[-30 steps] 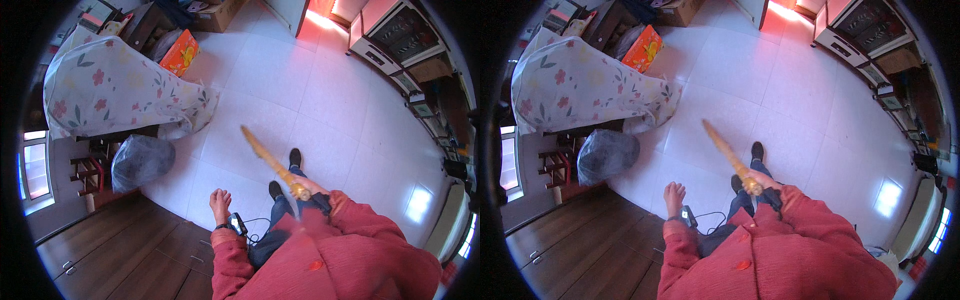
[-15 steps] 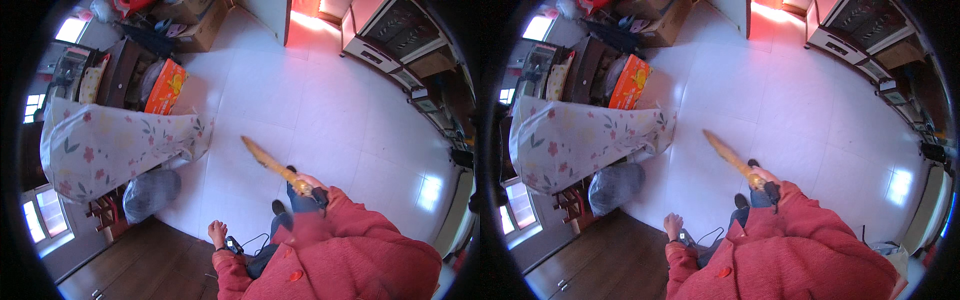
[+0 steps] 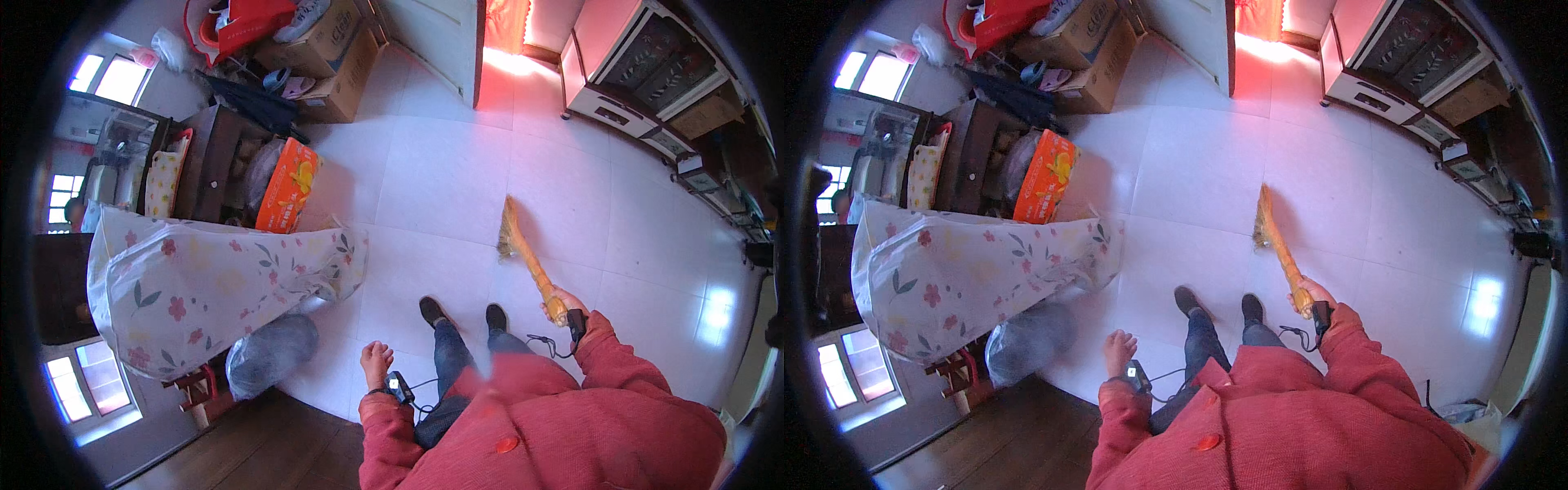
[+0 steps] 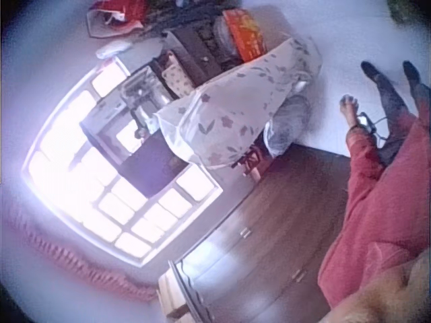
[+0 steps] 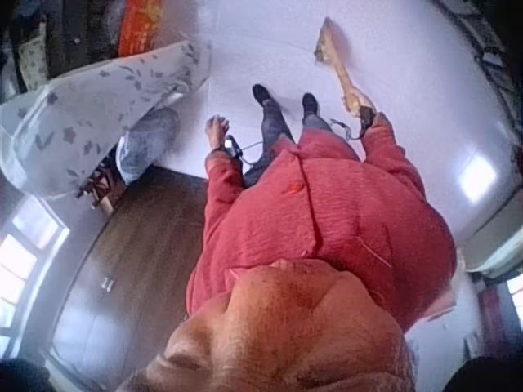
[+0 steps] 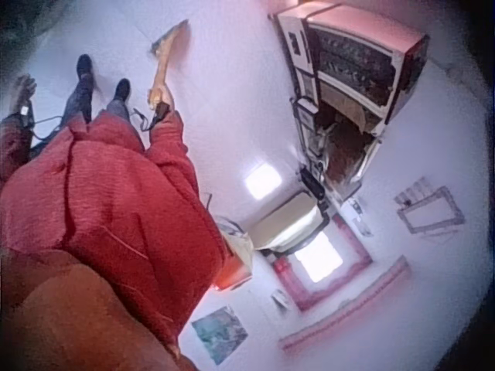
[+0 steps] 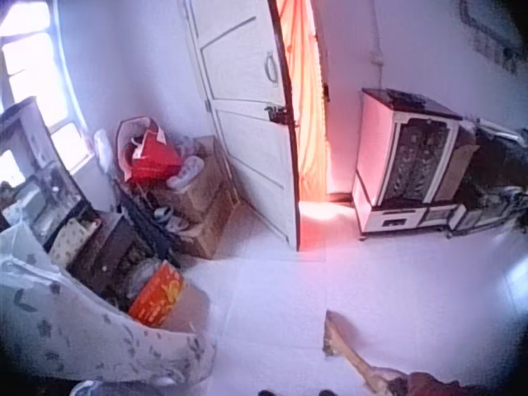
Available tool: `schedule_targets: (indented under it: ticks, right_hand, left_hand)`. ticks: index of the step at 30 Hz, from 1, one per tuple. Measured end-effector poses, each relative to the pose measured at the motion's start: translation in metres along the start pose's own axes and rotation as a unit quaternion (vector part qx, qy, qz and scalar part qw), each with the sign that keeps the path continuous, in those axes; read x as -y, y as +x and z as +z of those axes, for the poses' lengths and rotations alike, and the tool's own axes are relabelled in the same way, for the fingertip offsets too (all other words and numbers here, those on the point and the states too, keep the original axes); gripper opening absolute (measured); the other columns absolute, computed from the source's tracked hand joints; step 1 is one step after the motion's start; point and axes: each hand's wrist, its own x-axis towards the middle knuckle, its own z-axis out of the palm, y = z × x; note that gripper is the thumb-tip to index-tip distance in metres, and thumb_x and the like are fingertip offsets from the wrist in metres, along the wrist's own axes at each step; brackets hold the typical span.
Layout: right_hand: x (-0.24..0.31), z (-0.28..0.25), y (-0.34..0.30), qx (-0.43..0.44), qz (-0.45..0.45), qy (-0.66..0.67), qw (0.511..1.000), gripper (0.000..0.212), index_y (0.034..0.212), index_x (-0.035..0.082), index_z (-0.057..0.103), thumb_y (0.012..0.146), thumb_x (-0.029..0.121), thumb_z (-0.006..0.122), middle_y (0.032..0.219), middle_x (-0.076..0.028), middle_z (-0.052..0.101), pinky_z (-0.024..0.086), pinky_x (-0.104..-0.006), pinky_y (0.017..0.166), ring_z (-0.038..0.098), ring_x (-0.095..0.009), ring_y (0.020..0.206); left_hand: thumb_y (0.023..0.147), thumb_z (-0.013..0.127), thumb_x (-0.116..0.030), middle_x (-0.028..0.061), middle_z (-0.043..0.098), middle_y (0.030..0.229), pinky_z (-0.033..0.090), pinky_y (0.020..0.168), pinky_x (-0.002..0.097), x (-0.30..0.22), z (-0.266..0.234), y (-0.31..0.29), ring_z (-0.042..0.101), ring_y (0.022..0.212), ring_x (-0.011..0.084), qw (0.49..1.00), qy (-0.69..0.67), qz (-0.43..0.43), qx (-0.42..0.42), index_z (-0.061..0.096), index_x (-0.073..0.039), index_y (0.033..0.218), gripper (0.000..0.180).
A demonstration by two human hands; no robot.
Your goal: The person sweeps the tiled floor with a broom, moving around furniture and a heater to cover different areas of the room. The person continues sweeping near a doorway and along the base of cabinets and a bed.
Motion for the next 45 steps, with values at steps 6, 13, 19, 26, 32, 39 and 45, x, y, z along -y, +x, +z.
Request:
schedule_targets:
  ticks: [6,13,19,26,32,39,45]
  right_hand:
    - [-0.010,0.082,0.037,-0.046,-0.025,-0.104,0.993,0.038,0.111,0.016,0.034,0.074,0.017,0.045,0.086,-0.014,0.047,0.046,-0.0357,0.047,0.052,-0.022,0.062]
    - [-0.001,0.189,0.072,-0.050,-0.080,-0.074,0.993,0.023,0.096,0.009,0.037,0.075,0.016,0.045,0.064,-0.010,0.046,0.044,-0.0338,0.041,0.050,-0.021,0.049]
    - [-0.007,0.265,0.075,0.006,0.010,-0.079,0.997,0.049,0.121,0.017,0.026,0.077,0.014,0.047,0.079,-0.013,0.047,0.049,-0.0342,0.047,0.053,-0.021,0.055]
    - [0.002,0.324,0.158,0.198,0.061,-0.161,0.965,0.040,0.113,0.007,0.034,0.077,0.015,0.049,0.066,-0.009,0.049,0.046,-0.0296,0.043,0.052,-0.018,0.050]
    - [0.046,0.291,0.187,0.095,0.088,-0.126,0.984,0.043,0.111,0.006,0.034,0.073,0.014,0.052,0.068,-0.012,0.049,0.044,-0.0314,0.040,0.052,-0.020,0.051]
    - [0.131,0.152,0.133,0.039,-0.029,-0.006,0.999,0.077,0.132,0.013,-0.001,0.075,0.013,0.050,0.089,-0.020,0.048,0.047,-0.0355,0.047,0.054,-0.024,0.063]
    - [0.176,0.093,0.097,-0.048,-0.077,0.090,0.992,0.031,0.103,0.013,0.038,0.075,0.018,0.050,0.078,-0.013,0.048,0.046,-0.0326,0.046,0.051,-0.022,0.057]
  left_hand:
    - [0.080,0.051,-0.023,0.0109,0.053,0.086,0.047,0.054,0.0257,-0.045,-0.023,0.062,0.055,0.068,0.0191,0.999,-0.033,-0.009,-0.004,0.042,-0.003,0.103,0.031]
    - [0.080,0.051,-0.024,0.0114,0.054,0.089,0.047,0.056,0.0264,-0.089,-0.060,0.101,0.056,0.070,0.0194,0.999,-0.037,-0.010,-0.023,0.043,-0.002,0.106,0.036]
    - [0.080,0.050,-0.025,0.0116,0.053,0.088,0.046,0.051,0.0263,-0.072,-0.087,0.135,0.056,0.068,0.0196,0.997,0.042,-0.046,-0.038,0.042,-0.002,0.106,0.036]
    - [0.081,0.051,-0.025,0.0126,0.053,0.091,0.046,0.056,0.0300,-0.078,-0.080,0.127,0.056,0.072,0.0233,0.995,-0.068,-0.043,-0.061,0.041,-0.005,0.106,0.034]
    - [0.080,0.050,-0.019,0.0156,0.051,0.092,0.045,0.058,0.0375,-0.108,-0.034,0.103,0.053,0.076,0.0302,0.983,-0.052,-0.110,-0.139,0.042,-0.007,0.098,0.024]
    - [0.080,0.049,-0.017,0.0133,0.049,0.083,0.040,0.053,0.0349,-0.150,0.027,0.139,0.048,0.066,0.0259,0.979,-0.170,-0.108,0.004,0.044,-0.007,0.086,0.012]
    - [0.081,0.053,-0.021,0.0099,0.055,0.084,0.047,0.054,0.0285,-0.192,0.085,0.155,0.056,0.065,0.0185,0.996,-0.055,-0.031,0.067,0.042,-0.006,0.102,0.028]
